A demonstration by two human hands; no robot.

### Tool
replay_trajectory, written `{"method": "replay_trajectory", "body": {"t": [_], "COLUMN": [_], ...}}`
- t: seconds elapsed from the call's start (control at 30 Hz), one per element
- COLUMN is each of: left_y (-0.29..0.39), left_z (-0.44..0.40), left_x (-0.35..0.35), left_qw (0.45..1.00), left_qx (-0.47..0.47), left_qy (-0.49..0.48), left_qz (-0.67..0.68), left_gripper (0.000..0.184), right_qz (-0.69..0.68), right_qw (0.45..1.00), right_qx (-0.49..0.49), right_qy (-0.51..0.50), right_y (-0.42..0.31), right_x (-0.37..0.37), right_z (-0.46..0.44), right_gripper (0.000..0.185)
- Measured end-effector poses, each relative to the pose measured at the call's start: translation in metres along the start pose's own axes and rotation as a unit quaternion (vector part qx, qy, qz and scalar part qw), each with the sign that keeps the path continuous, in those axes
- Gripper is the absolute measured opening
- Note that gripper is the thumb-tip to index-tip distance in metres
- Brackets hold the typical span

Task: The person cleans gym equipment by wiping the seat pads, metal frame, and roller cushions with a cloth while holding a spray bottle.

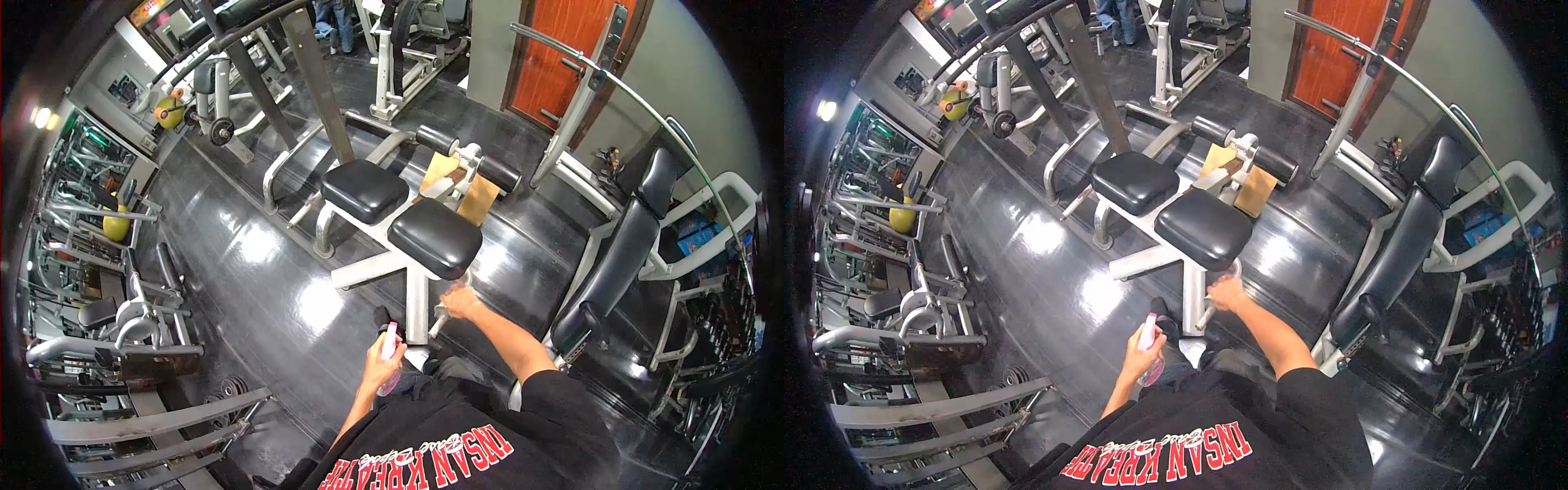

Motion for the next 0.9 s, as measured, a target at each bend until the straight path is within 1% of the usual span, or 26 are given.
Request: {"method": "replay_trajectory", "body": {"t": [0.03, 0.07, 0.1, 0.13, 0.17, 0.2, 0.23, 0.3, 0.33, 0.37, 0.4, 0.43, 0.5, 0.53, 0.57, 0.6, 0.63, 0.67, 0.73, 0.8, 0.87, 0.9], "left_y": [0.001, 0.001, 0.000, 0.000, 0.000, -0.001, -0.001, -0.002, 0.000, 0.005, 0.009, 0.011, 0.009, 0.009, 0.009, 0.009, 0.010, 0.011, 0.010, 0.012, 0.013, 0.009], "left_z": [-0.001, -0.002, -0.003, -0.004, -0.005, -0.007, -0.010, -0.016, -0.017, -0.019, -0.019, -0.020, -0.022, -0.022, -0.022, -0.021, -0.021, -0.020, -0.018, -0.014, -0.012, -0.012], "left_x": [0.000, -0.001, -0.001, -0.001, 0.000, 0.002, 0.004, 0.007, 0.009, 0.012, 0.014, 0.016, 0.019, 0.021, 0.022, 0.023, 0.023, 0.022, 0.019, 0.012, 0.002, -0.003], "left_qw": [1.000, 1.000, 1.000, 1.000, 1.000, 1.000, 1.000, 1.000, 1.000, 1.000, 0.999, 1.000, 0.999, 0.999, 0.999, 0.999, 0.998, 0.998, 0.998, 0.999, 1.000, 1.000], "left_qx": [0.001, -0.003, -0.008, -0.008, -0.011, -0.013, -0.012, 0.000, 0.001, 0.005, 0.008, 0.005, 0.005, 0.007, 0.006, 0.005, 0.004, 0.005, 0.000, -0.005, 0.001, -0.004], "left_qy": [-0.002, -0.003, -0.005, -0.009, -0.010, -0.011, -0.015, -0.015, -0.017, -0.018, -0.020, -0.022, -0.030, -0.036, -0.039, -0.042, -0.044, -0.044, -0.034, -0.025, -0.014, -0.010], "left_qz": [0.000, 0.005, 0.009, 0.008, -0.003, -0.015, -0.017, -0.014, -0.016, -0.020, -0.024, -0.018, -0.015, -0.012, -0.013, -0.023, -0.033, -0.035, -0.048, -0.020, -0.028, -0.020], "left_gripper": [0.018, 0.017, 0.016, 0.016, 0.016, 0.016, 0.016, 0.017, 0.017, 0.017, 0.017, 0.018, 0.018, 0.019, 0.019, 0.019, 0.019, 0.019, 0.019, 0.018, 0.018, 0.018], "right_qz": [0.005, 0.010, -0.028, -0.068, -0.086, -0.120, -0.134, -0.141, -0.218, -0.256, -0.294, -0.295, -0.423, -0.423, -0.403, -0.557, -0.746, -0.775, -0.767, -0.782, -0.813, -0.829], "right_qw": [0.998, 1.000, 0.998, 0.997, 0.996, 0.990, 0.986, 0.981, 0.968, 0.960, 0.950, 0.950, 0.900, 0.897, 0.903, 0.807, 0.542, 0.402, 0.360, 0.308, 0.261, 0.264], "right_qx": [-0.024, 0.000, -0.033, -0.011, -0.025, -0.076, -0.099, -0.135, -0.120, -0.100, -0.079, -0.079, -0.073, 0.015, -0.034, 0.087, 0.323, 0.372, 0.310, 0.305, 0.255, 0.272], "right_qy": [0.060, 0.019, 0.051, 0.021, -0.001, -0.007, 0.006, 0.002, -0.028, -0.046, -0.065, -0.064, 0.078, 0.128, 0.144, 0.176, 0.215, 0.315, 0.431, 0.448, 0.454, 0.412], "right_y": [-0.012, -0.018, -0.032, -0.043, -0.062, -0.092, -0.113, -0.155, -0.170, -0.177, -0.177, -0.167, -0.126, -0.087, -0.059, -0.017, 0.016, 0.040, 0.101, 0.116, 0.119, 0.118], "right_x": [-0.002, 0.012, 0.016, 0.024, 0.028, 0.008, 0.021, 0.038, 0.039, 0.054, 0.071, 0.082, 0.099, 0.121, 0.135, 0.149, 0.189, 0.178, 0.191, 0.140, 0.096, 0.094], "right_z": [-0.001, -0.008, -0.010, -0.013, -0.017, -0.009, -0.012, -0.014, -0.002, 0.004, 0.010, 0.015, 0.034, 0.048, 0.052, 0.068, 0.093, 0.110, 0.105, 0.106, 0.085, 0.068], "right_gripper": [0.022, 0.025, 0.026, 0.027, 0.028, 0.030, 0.031, 0.022, 0.017, 0.018, 0.021, 0.021, 0.031, 0.040, 0.036, 0.031, 0.022, 0.022, 0.026, 0.030, 0.035, 0.039]}}
Point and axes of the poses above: each hand's wrist, its own z-axis away from the middle knuckle, its own x-axis out of the palm, y = z × x, the point moved 9 cm from there along -z, towards the middle knuckle, and after that the axes turned 12 degrees about -x, right-handed, at the moved point
